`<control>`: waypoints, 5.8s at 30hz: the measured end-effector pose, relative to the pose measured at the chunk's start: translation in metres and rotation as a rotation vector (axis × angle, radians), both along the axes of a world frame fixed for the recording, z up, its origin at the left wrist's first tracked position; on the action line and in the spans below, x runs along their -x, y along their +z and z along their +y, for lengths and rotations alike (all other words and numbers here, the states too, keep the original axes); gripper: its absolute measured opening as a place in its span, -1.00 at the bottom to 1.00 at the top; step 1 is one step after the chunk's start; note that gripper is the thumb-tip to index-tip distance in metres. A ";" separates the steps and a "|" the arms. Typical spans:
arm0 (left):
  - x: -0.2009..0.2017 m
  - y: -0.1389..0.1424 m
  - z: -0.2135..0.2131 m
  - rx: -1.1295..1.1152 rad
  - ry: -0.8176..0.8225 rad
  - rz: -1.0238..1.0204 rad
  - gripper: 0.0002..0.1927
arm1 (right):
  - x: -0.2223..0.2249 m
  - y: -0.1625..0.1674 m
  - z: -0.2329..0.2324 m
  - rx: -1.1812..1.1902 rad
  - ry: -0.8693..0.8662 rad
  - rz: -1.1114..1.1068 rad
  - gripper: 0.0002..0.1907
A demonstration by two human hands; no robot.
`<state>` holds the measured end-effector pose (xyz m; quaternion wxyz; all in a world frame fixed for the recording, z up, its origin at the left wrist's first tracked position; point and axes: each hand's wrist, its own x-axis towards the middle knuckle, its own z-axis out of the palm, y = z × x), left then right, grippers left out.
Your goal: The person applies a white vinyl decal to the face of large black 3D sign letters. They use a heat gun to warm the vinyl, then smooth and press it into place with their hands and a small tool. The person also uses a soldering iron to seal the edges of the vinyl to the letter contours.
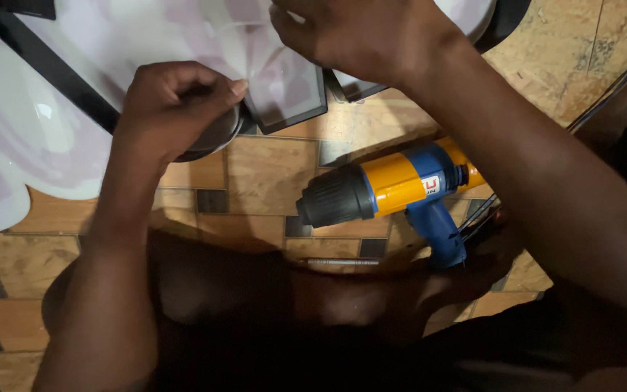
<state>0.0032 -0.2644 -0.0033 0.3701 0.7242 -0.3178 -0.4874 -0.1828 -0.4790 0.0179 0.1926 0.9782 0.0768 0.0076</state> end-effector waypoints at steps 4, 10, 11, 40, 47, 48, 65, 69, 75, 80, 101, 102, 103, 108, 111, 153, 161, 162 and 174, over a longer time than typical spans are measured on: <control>0.000 -0.002 -0.001 -0.042 0.010 -0.035 -0.70 | 0.003 0.012 0.006 0.031 -0.003 -0.021 -0.51; 0.000 -0.006 0.000 -0.002 0.031 0.045 -0.71 | 0.002 0.029 0.009 -0.077 0.050 -0.044 -0.59; -0.001 -0.006 0.000 0.007 0.034 0.065 -0.71 | 0.002 0.029 0.009 -0.062 0.063 -0.048 -0.62; -0.007 -0.025 0.002 0.063 0.025 -0.195 -0.53 | 0.238 -0.038 0.010 -1.438 -1.141 -0.950 -0.63; -0.008 -0.022 0.002 -0.006 -0.026 -0.200 -0.54 | 0.232 -0.032 0.027 -1.264 -1.176 -0.852 -0.61; -0.008 -0.022 0.002 0.014 -0.010 -0.196 -0.53 | 0.232 -0.032 0.026 -1.280 -1.174 -0.867 -0.60; -0.013 0.022 -0.006 -0.066 -0.001 -0.234 -0.43 | 0.011 0.025 0.151 -1.123 -0.765 -0.240 0.11; -0.027 0.046 -0.022 -0.241 -0.157 -0.232 -0.43 | -0.042 -0.003 0.133 -1.238 -0.771 -0.280 0.14; -0.039 0.069 -0.041 -0.327 -0.319 -0.328 -0.53 | -0.059 -0.004 0.126 -1.835 -0.658 -0.799 -0.17; -0.046 0.071 -0.050 -0.333 -0.336 -0.376 -0.58 | -0.110 0.002 0.131 -1.227 -1.035 -1.174 -0.50; -0.063 0.068 0.044 0.631 0.540 -0.263 -0.78 | -0.136 -0.032 0.136 -0.772 -1.198 -0.810 -0.47; -0.066 0.068 0.047 0.727 0.669 -0.257 -0.75 | -0.136 -0.033 0.135 -0.779 -1.194 -0.830 -0.47; -0.071 0.068 0.049 0.746 0.723 -0.239 -0.76 | -0.137 -0.034 0.135 -0.787 -1.190 -0.850 -0.46; -0.084 0.059 0.049 0.784 0.847 -0.097 -0.75 | -0.135 -0.037 0.135 -0.850 -1.153 -0.888 -0.49; -0.081 0.053 0.047 0.748 0.784 -0.191 -0.72 | -0.134 -0.041 0.132 -0.828 -1.170 -0.835 -0.51; -0.090 0.025 0.039 0.411 0.527 -0.652 -0.82 | -0.131 -0.053 0.129 -0.935 -1.081 -0.842 -0.47; -0.091 0.004 0.068 0.068 0.582 -0.653 -0.61 | -0.127 -0.059 0.131 -0.874 -1.083 -0.817 -0.42; -0.091 0.003 0.066 0.037 0.575 -0.638 -0.60 | -0.128 -0.057 0.130 -0.876 -1.100 -0.823 -0.42; -0.078 0.033 0.069 -0.009 0.432 -0.825 -0.74 | -0.131 -0.021 0.139 -0.870 -1.066 -0.833 -0.41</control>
